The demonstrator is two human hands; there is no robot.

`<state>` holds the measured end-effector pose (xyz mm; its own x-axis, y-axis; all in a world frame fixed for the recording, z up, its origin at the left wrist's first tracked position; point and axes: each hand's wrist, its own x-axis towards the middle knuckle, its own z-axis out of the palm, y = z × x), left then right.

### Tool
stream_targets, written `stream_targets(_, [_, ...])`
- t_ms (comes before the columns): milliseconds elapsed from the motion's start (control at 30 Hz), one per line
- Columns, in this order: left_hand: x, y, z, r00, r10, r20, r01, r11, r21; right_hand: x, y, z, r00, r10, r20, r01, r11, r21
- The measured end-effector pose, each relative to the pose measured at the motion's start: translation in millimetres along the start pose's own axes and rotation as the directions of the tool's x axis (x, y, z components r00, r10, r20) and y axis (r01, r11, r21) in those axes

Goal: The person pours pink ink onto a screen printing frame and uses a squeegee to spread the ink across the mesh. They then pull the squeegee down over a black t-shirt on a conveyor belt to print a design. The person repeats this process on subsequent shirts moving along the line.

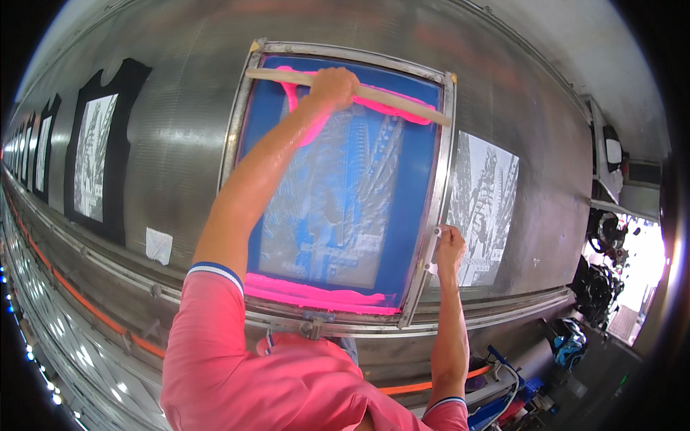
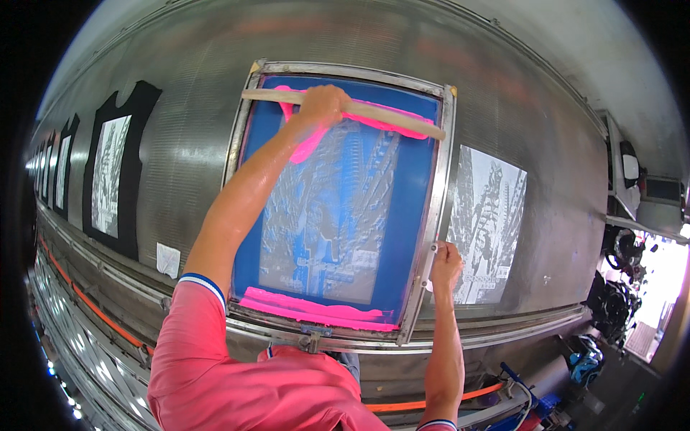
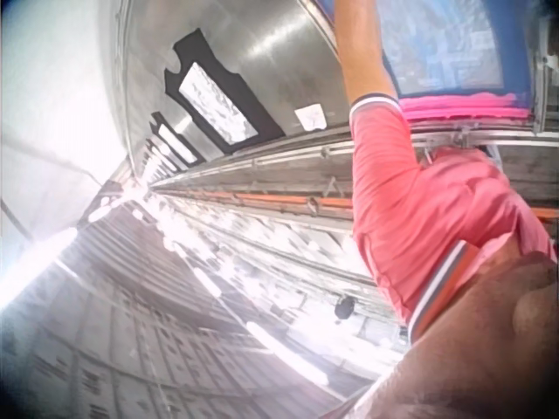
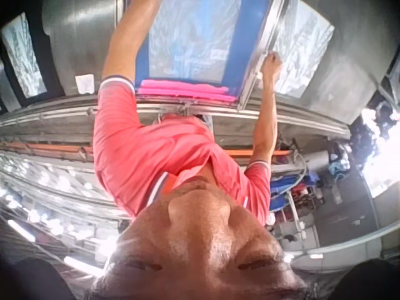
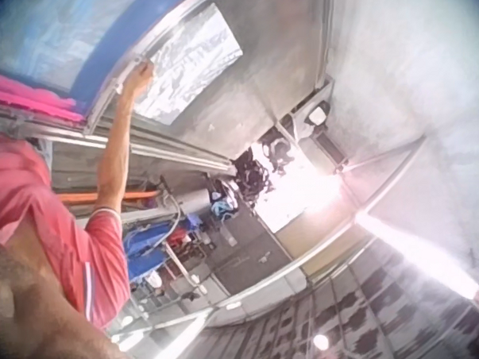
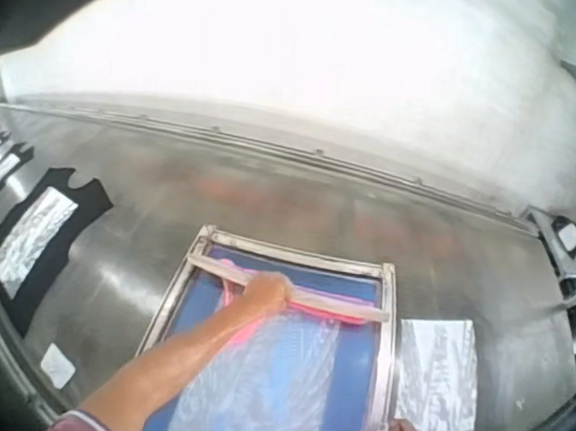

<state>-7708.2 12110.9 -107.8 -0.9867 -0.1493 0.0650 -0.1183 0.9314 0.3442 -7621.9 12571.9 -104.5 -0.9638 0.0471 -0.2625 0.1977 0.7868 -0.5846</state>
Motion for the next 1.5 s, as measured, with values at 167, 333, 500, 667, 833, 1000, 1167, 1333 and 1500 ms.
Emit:
stream_targets(167, [-87.2,23.2,20.1,1.0,0.007,-0.015,-0.007,0.999,0.032,6.9,4.2,-0.9,0.999,-0.032,0.015,0.032,0.999,-0.018])
stream_targets(333, [-215.6,70.7,28.2,0.996,0.046,-0.082,-0.057,0.989,-0.137,9.6,7.6,0.6,0.993,-0.113,-0.03,0.112,0.993,-0.03])
stream_targets(500, [-361.5,130.3,22.6,0.999,0.034,-0.016,-0.035,0.993,-0.114,8.8,-1.0,0.1,0.982,-0.185,-0.047,0.181,0.98,-0.087])
stream_targets(667, [-483.3,187.8,20.3,0.999,0.038,-0.015,-0.038,0.999,-0.038,8.6,-5.0,5.2,0.971,-0.21,-0.118,0.201,0.976,-0.082])
stream_targets(833, [-514.8,204.8,15.2,1.0,-0.013,-0.018,0.012,0.999,-0.047,8.4,-6.3,7.0,0.972,-0.201,-0.126,0.198,0.98,-0.035])
stream_targets(1000, [-485.0,211.4,10.2,1.0,0.021,-0.009,-0.022,0.997,-0.068,39.5,22.0,-13.7,0.928,-0.279,-0.247,0.283,0.959,-0.022])
stream_targets(1167, [-444.7,198.2,12.6,0.971,-0.086,0.223,0.098,0.994,-0.046,32.8,28.8,-12.4,0.957,-0.194,-0.214,0.21,0.976,0.052])
stream_targets(1333, [-436.4,181.4,2.5,0.94,-0.103,0.324,0.107,0.994,0.005,30.2,35.4,5.0,0.965,-0.177,-0.192,0.207,0.966,0.155])
stream_targets(1500, [-448.3,174.6,6.6,0.947,-0.149,0.285,0.153,0.988,0.007,37.7,44.0,28.5,0.944,-0.251,-0.216,0.275,0.957,0.088])
